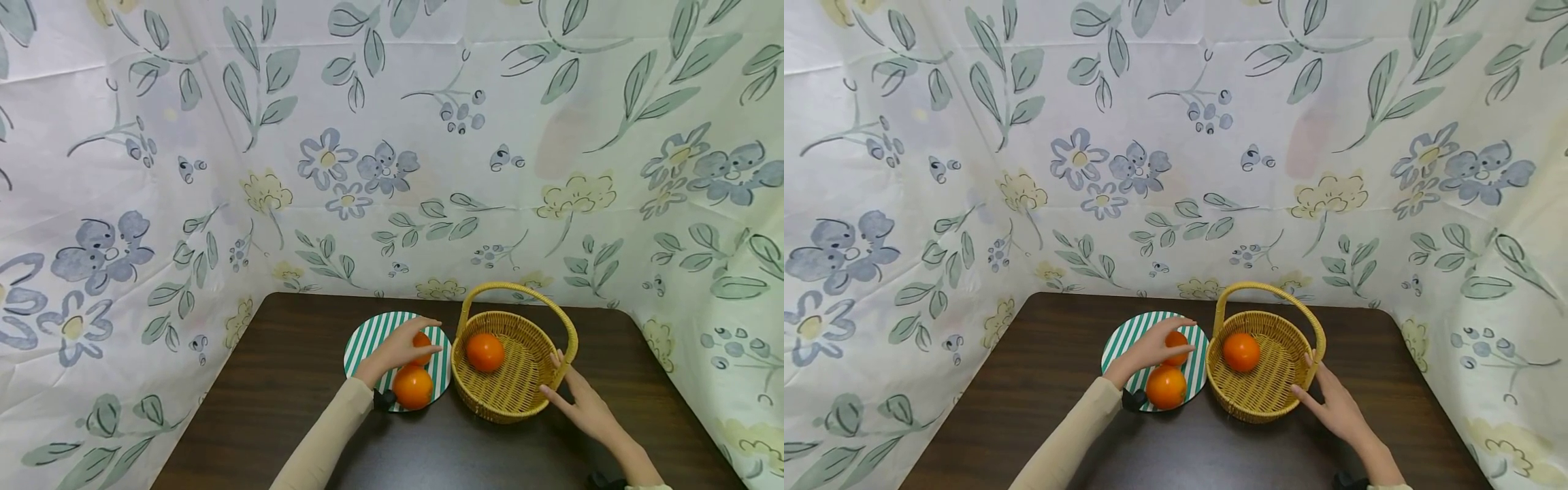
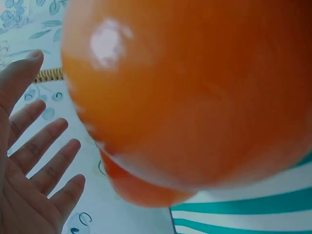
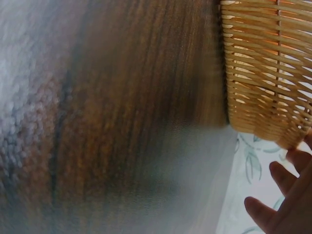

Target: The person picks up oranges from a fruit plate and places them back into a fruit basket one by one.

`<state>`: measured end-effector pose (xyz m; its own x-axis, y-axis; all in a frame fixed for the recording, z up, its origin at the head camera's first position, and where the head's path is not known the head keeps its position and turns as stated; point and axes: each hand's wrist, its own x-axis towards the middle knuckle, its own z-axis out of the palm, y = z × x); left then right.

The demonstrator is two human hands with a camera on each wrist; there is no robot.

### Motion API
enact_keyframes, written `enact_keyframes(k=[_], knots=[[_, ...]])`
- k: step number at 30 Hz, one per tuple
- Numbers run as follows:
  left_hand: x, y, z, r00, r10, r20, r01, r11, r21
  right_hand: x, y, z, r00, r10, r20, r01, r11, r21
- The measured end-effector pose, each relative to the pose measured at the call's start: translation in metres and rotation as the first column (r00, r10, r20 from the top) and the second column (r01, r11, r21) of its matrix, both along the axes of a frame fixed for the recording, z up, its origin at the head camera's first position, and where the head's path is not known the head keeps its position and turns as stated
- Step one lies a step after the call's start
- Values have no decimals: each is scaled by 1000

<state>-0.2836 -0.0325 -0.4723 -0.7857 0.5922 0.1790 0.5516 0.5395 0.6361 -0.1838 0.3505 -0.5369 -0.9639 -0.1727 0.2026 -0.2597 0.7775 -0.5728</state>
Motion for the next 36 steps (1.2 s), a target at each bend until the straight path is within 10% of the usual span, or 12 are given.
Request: enact_keyframes(k=[36], knots=[[-20,-30,-33,995,-67,76,66,998,19,1,0,1,1000,-3,11,3,1000,0]])
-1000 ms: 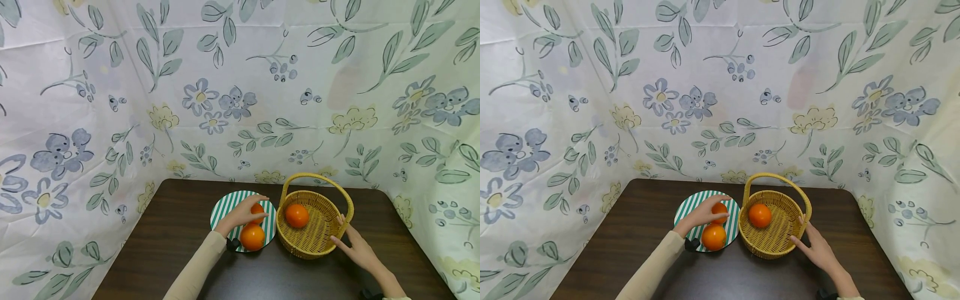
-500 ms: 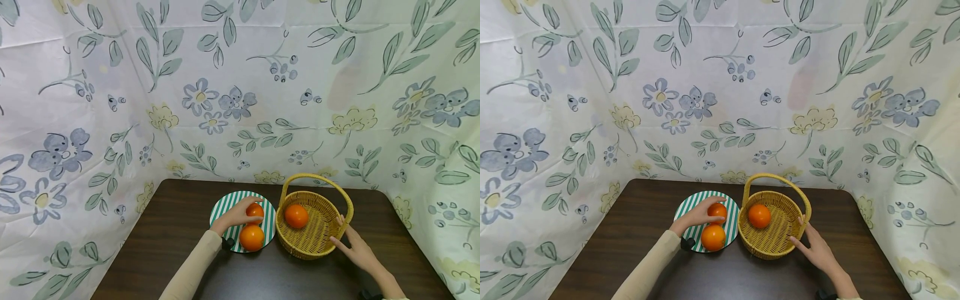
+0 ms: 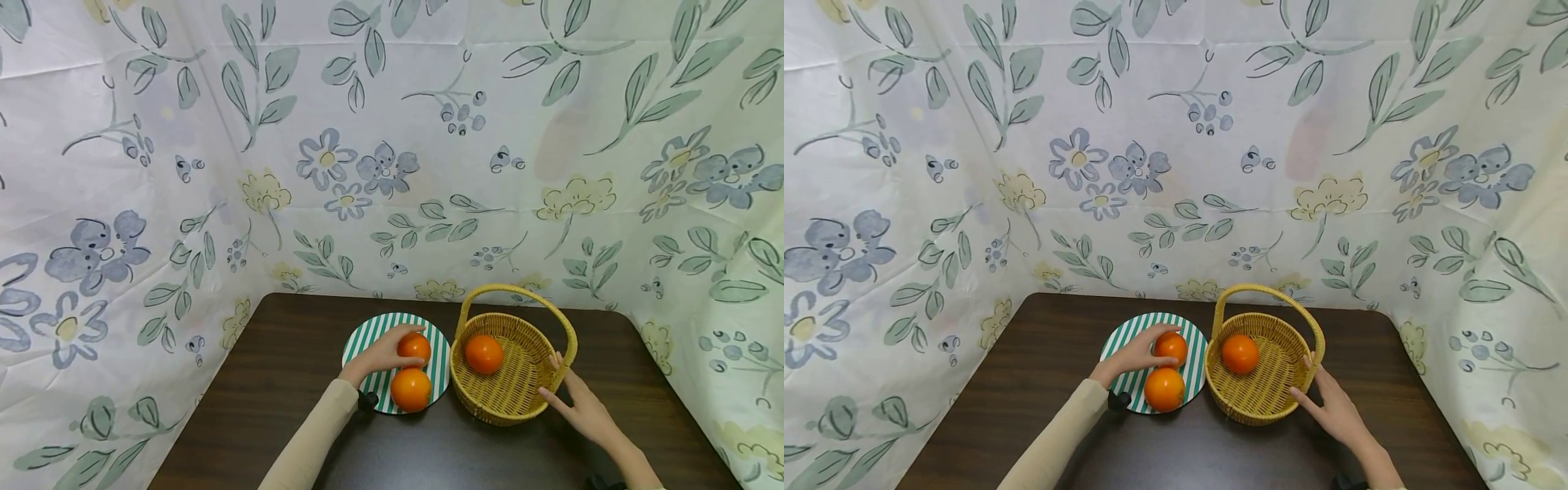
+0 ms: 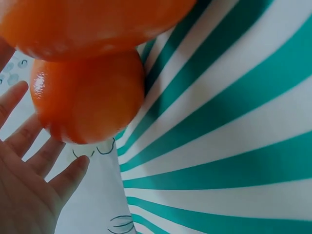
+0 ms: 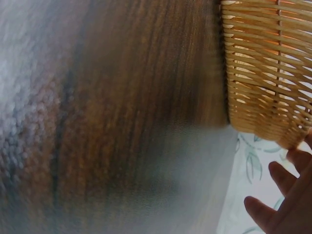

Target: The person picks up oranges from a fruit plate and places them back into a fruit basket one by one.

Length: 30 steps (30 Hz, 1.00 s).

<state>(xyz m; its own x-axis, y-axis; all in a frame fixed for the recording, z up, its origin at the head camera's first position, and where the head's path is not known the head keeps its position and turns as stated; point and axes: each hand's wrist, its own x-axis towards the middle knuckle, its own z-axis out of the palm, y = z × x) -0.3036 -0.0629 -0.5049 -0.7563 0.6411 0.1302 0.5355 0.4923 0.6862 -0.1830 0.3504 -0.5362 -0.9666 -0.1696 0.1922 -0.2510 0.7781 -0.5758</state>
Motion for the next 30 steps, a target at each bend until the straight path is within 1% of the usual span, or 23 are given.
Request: enact_keyframes(k=[3,11,19,30], knots=[[0,-1,-3,1000,-6,3,6,1000,11,0,0,-1,1000,0,-2,0,1000,-4],[-2,0,-5,1000,-15,20,15,1000,-1,1,0,-2,1000,1,3,-1,1000,-10],[-3,0,-8,999,0,50,1,1000,-3,0,1,-1,1000,-3,8,3,1000,-5],[-8,-1,-13,998,3,60,-3,1000,1,1,0,0,1000,-8,8,8,1000,-4]])
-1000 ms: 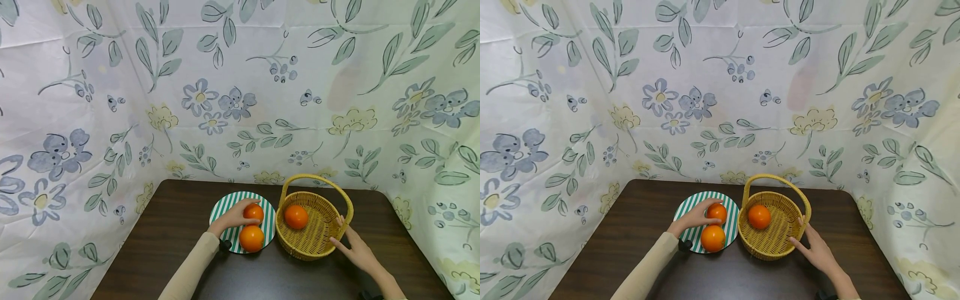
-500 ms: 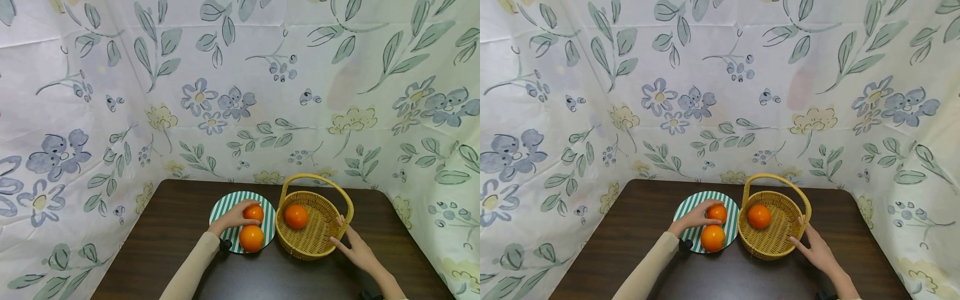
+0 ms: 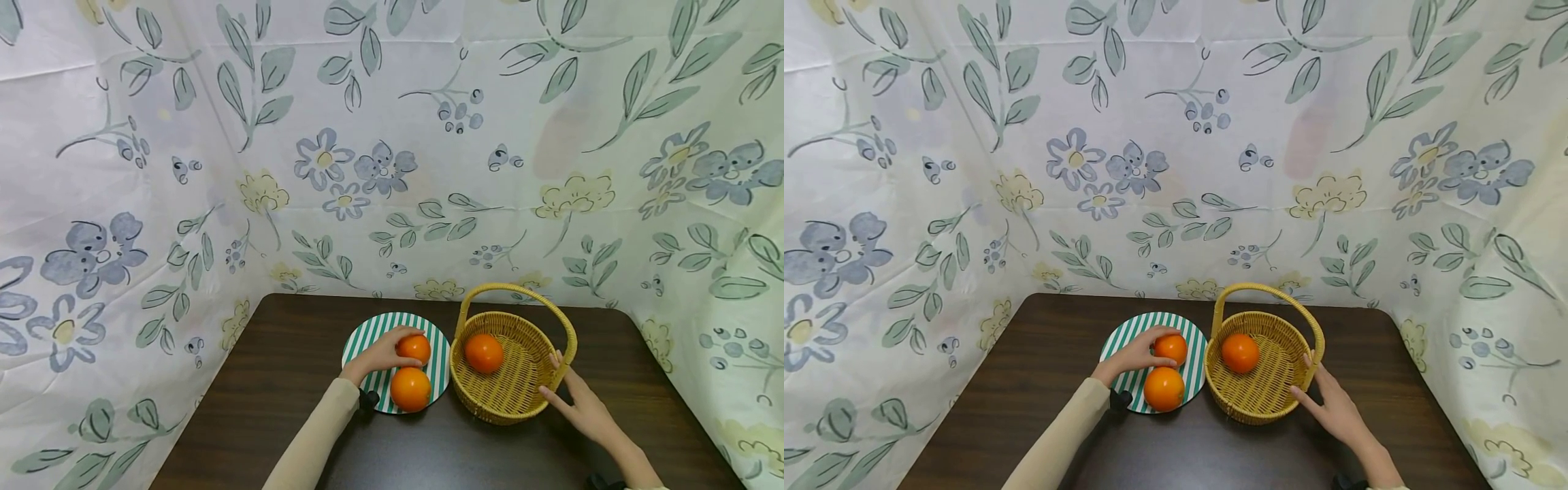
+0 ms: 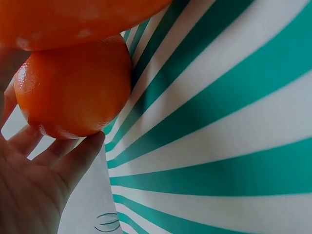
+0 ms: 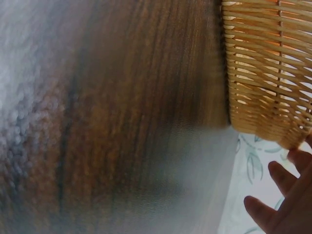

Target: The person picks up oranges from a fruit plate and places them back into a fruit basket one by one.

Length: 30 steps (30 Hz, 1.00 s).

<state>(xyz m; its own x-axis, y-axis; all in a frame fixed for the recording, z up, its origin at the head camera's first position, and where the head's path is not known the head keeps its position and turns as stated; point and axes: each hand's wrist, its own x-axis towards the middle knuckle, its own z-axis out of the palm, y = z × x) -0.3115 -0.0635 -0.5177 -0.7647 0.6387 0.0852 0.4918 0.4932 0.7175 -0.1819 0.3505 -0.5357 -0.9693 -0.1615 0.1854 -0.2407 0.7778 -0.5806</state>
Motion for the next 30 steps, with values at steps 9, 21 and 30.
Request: enact_keyframes(k=[9,21,30], knots=[[0,-2,0,999,31,-14,-31,1000,-2,-1,-2,0,1000,0,-3,0,1000,10],[5,-2,19,997,20,-74,-16,998,55,0,-1,2,1000,18,5,-18,1000,-20],[13,1,32,996,48,-72,-45,998,37,0,-2,3,999,16,30,-16,1000,-24]])
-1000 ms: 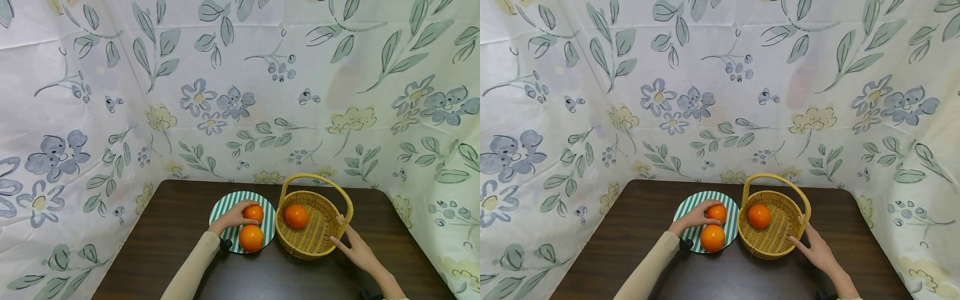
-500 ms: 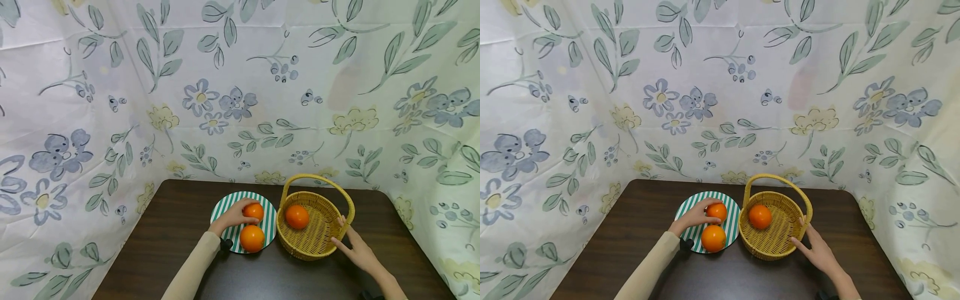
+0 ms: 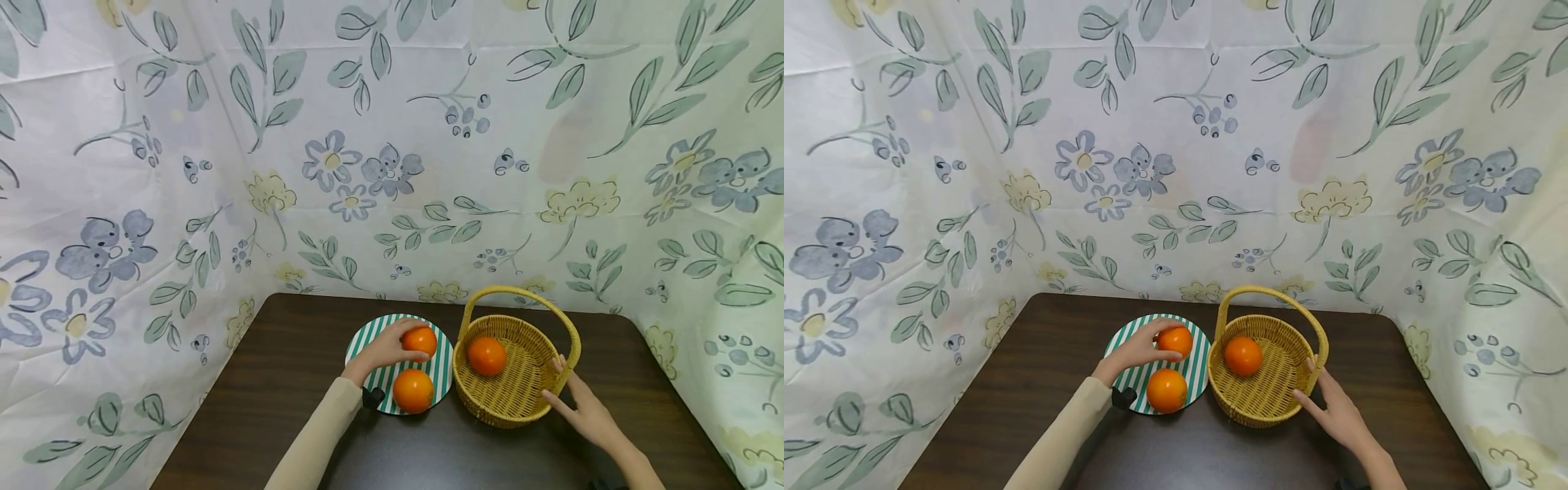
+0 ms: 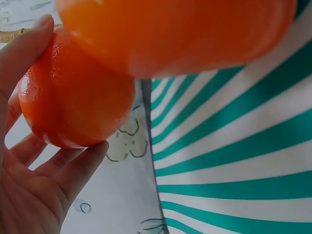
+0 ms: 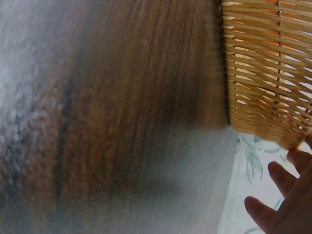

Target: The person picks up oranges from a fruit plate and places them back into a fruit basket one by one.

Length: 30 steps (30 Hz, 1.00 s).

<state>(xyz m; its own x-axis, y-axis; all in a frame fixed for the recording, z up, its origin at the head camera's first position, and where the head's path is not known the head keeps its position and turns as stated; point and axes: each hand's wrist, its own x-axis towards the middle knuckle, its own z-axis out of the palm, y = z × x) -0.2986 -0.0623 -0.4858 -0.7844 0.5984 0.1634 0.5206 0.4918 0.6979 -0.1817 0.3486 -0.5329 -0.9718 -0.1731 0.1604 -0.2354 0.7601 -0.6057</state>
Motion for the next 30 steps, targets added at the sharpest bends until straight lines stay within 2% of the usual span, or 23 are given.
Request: enact_keyframes(k=[14,21,27,30], knots=[[10,16,13,997,6,-75,-6,1000,4,-2,1,-3,1000,8,-6,-8,1000,-1],[16,26,18,998,-6,-66,8,1000,24,-1,5,-3,1000,13,-16,-13,1000,3],[20,30,21,994,-31,-102,33,999,23,-2,3,-4,1000,18,-15,-18,1000,-15],[22,33,22,994,-43,-96,45,999,18,-2,2,-5,1000,22,-16,-22,1000,-22]])
